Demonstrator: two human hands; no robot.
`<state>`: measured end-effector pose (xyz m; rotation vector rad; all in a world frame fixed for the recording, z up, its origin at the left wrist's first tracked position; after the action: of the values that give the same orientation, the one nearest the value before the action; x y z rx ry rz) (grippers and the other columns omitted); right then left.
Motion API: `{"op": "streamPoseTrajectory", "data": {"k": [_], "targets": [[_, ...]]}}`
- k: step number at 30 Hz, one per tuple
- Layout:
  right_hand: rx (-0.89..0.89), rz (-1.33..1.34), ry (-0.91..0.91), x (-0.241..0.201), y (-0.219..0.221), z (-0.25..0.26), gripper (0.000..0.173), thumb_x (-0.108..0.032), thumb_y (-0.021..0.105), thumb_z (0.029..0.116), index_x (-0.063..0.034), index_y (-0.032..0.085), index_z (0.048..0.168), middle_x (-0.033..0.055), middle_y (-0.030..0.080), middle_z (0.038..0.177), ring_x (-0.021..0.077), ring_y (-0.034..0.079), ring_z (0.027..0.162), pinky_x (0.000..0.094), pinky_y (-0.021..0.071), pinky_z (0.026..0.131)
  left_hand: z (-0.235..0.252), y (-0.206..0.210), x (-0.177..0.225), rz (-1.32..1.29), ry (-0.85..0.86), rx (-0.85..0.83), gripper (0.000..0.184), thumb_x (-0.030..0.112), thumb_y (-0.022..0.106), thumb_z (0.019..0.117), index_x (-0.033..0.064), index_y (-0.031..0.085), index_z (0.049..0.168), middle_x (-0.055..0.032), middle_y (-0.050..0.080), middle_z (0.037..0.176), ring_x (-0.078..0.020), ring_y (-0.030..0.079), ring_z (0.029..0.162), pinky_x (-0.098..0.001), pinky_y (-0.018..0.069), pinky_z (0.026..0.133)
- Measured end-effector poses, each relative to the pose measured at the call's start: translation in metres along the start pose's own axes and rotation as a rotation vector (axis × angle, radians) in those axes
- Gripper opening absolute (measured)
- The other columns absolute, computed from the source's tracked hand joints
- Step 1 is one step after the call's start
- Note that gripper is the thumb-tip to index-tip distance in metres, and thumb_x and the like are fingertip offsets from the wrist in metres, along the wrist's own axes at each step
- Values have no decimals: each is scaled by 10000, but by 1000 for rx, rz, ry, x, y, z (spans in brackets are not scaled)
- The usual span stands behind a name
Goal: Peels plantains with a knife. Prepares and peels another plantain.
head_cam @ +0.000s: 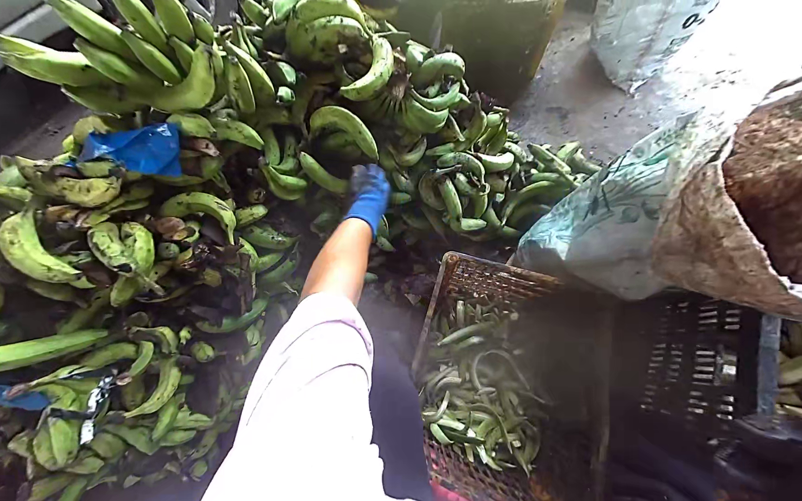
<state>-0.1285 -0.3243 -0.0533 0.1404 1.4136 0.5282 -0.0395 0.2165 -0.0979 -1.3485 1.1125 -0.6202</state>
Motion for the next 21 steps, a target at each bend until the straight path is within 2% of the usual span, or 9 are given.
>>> {"op": "streamPoseTrajectory", "data": {"k": [3, 6, 8, 11, 13, 15, 17, 19, 21], "targets": [[-4, 9, 128, 7, -8, 3, 239, -211, 429, 1077, -157, 559, 1270, 69, 705, 1123, 200, 710, 867, 331, 592, 660, 9, 4, -38, 10, -99, -63, 317, 93, 624, 948, 149, 687, 1254, -176, 583, 1389, -440, 503, 1302, -637, 416, 1040], [-65, 60, 110, 12, -16, 3, 328, -238, 387, 1090, -150, 529, 1373, 121, 643, 1278, 237, 699, 910, 337, 592, 650, -2, -27, -47, -354, -142, 82, 361, 82, 550, 981, 139, 643, 1325, -211, 577, 1390, -431, 518, 1317, -651, 455, 988], [-13, -16, 121, -1, 22, 5, 300, -232, 351, 1096, -171, 504, 1347, 49, 673, 1208, 178, 702, 900, 296, 595, 667, -21, -56, -60, -863, -183, 346, 352, 62, 540, 962, 69, 639, 1300, -156, 625, 1335, -291, 594, 1250, -504, 493, 1028], [131, -98, 154, -27, 103, 0, 274, -166, 266, 1070, -171, 527, 1153, -73, 716, 939, 60, 686, 696, 190, 557, 531, -81, -77, -78, -1862, 105, 664, 311, 78, 550, 987, 33, 537, 1295, -111, 654, 1126, -198, 662, 945, -372, 590, 804], [-260, 36, 158, -24, 63, 7, 313, -170, 222, 1111, -134, 479, 1287, -13, 693, 1135, 108, 705, 910, 248, 601, 696, -139, -78, -85, -2071, 348, 477, 578, 302, 628, 983, 186, 393, 1498, -97, 627, 1254, -233, 643, 1067, -441, 567, 912], [177, -150, 152, -17, 74, -2, 253, -229, 266, 1118, -202, 511, 1175, -87, 682, 964, 49, 680, 773, 204, 569, 605, -191, -72, -84, -1925, 535, 317, 898, 567, 697, 887, 290, 226, 1599, -21, 552, 1405, -183, 584, 1199, -416, 525, 1005], [69, -134, 152, 0, 38, -4, 245, -267, 364, 1112, -210, 520, 1292, -73, 710, 1035, 67, 705, 862, 247, 604, 695, -217, -77, -67, -1858, 646, 182, 950, 440, 763, 855, 214, 226, 1606, -68, 535, 1451, -213, 583, 1230, -420, 524, 1017], [36, -99, 107, 12, 42, -10, 250, -251, 431, 1093, -208, 568, 1297, -70, 716, 978, 57, 697, 806, 231, 606, 653, -225, -91, -25, -1862, 596, 36, 704, 144, 762, 859, 86, 449, 1487, -131, 635, 1299, -250, 657, 1105, -441, 584, 934], [59, -102, 74, 18, 68, -21, 248, -209, 434, 1085, -176, 571, 1289, -75, 723, 983, 59, 704, 807, 235, 610, 659, -224, -100, 24, -1919, 557, -87, 524, 98, 689, 906, 54, 524, 1402, -116, 694, 1103, -206, 692, 923, -387, 612, 799]]}}
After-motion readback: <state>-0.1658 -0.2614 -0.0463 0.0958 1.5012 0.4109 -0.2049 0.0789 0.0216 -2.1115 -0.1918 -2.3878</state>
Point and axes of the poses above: each hand's wrist, its own z-axis towards the middle knuckle, its own y-axis out of the palm, x = y × z, the point moved 1 cm from there along z, towards the middle knuckle
